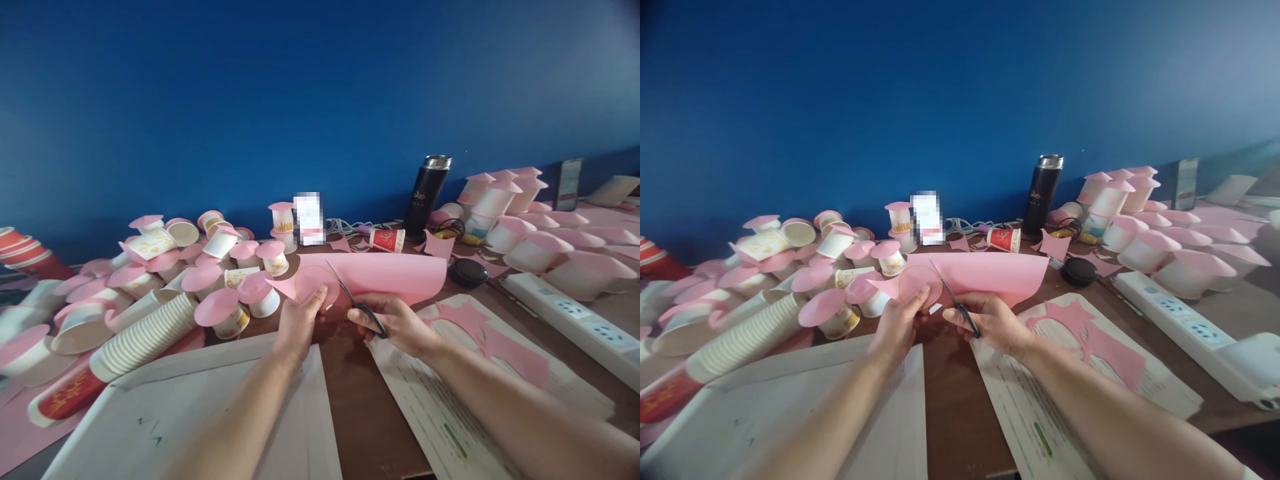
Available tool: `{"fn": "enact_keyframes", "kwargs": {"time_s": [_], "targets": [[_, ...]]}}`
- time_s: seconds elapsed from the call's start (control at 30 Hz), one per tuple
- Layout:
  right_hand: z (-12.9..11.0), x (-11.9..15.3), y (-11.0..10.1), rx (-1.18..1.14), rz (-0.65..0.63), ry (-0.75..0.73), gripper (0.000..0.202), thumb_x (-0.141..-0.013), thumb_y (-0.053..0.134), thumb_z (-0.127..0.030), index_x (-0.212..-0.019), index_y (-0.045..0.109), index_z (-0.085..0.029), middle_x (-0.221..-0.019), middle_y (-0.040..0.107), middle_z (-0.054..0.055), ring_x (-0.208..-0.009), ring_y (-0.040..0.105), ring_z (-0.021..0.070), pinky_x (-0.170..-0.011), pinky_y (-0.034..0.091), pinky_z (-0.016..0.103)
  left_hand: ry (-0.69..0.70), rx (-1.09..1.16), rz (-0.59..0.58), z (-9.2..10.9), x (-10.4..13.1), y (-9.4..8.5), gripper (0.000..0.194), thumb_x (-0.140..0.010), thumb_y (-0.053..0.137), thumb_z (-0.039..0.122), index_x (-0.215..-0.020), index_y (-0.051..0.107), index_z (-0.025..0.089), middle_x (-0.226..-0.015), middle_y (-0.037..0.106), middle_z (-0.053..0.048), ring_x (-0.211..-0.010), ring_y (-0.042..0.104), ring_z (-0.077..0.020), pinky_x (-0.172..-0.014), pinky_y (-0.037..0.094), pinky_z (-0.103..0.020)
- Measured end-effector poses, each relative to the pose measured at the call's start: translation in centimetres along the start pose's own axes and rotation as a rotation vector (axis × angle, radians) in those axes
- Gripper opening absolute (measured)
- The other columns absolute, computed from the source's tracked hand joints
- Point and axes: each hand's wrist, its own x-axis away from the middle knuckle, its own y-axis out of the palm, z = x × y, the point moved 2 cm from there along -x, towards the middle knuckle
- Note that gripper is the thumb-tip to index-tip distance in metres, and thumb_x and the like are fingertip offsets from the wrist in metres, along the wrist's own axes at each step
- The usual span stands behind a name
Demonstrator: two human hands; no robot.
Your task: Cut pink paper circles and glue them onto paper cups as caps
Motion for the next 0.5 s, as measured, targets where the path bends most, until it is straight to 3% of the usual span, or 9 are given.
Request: {"fn": "enact_keyframes", "kwargs": {"time_s": [0.37, 0.5], "targets": [[-0.38, 0.20, -0.31, 0.047, -0.016, -0.039, 0.038, -0.076, 0.069, -0.052, -0.076, 0.065, -0.014, -0.059, 0.049, -0.003, -0.052, 0.048, 0.0092, -0.049, 0.039, 0.024, 0.069, 0.026, -0.006, 0.75, -0.04, 0.12, 0.036, -0.071, 0.072, 0.048, -0.071, 0.063, 0.013, -0.062, 0.054, 0.000, -0.056, 0.046, -0.0088, -0.052, 0.041, -0.022], [-0.51, 0.25, -0.32, 0.037, -0.027, -0.052, 0.036, -0.078, 0.068, -0.049, -0.086, 0.069, -0.014, -0.059, 0.048, -0.003, -0.053, 0.046, 0.0086, -0.050, 0.040, 0.024, 0.070, 0.028, -0.024, 0.83, 0.01, 0.04, 0.036, -0.072, 0.072, 0.046, -0.070, 0.063, 0.011, -0.063, 0.054, -0.001, -0.057, 0.046, -0.0088, -0.055, 0.042, -0.022]]}}
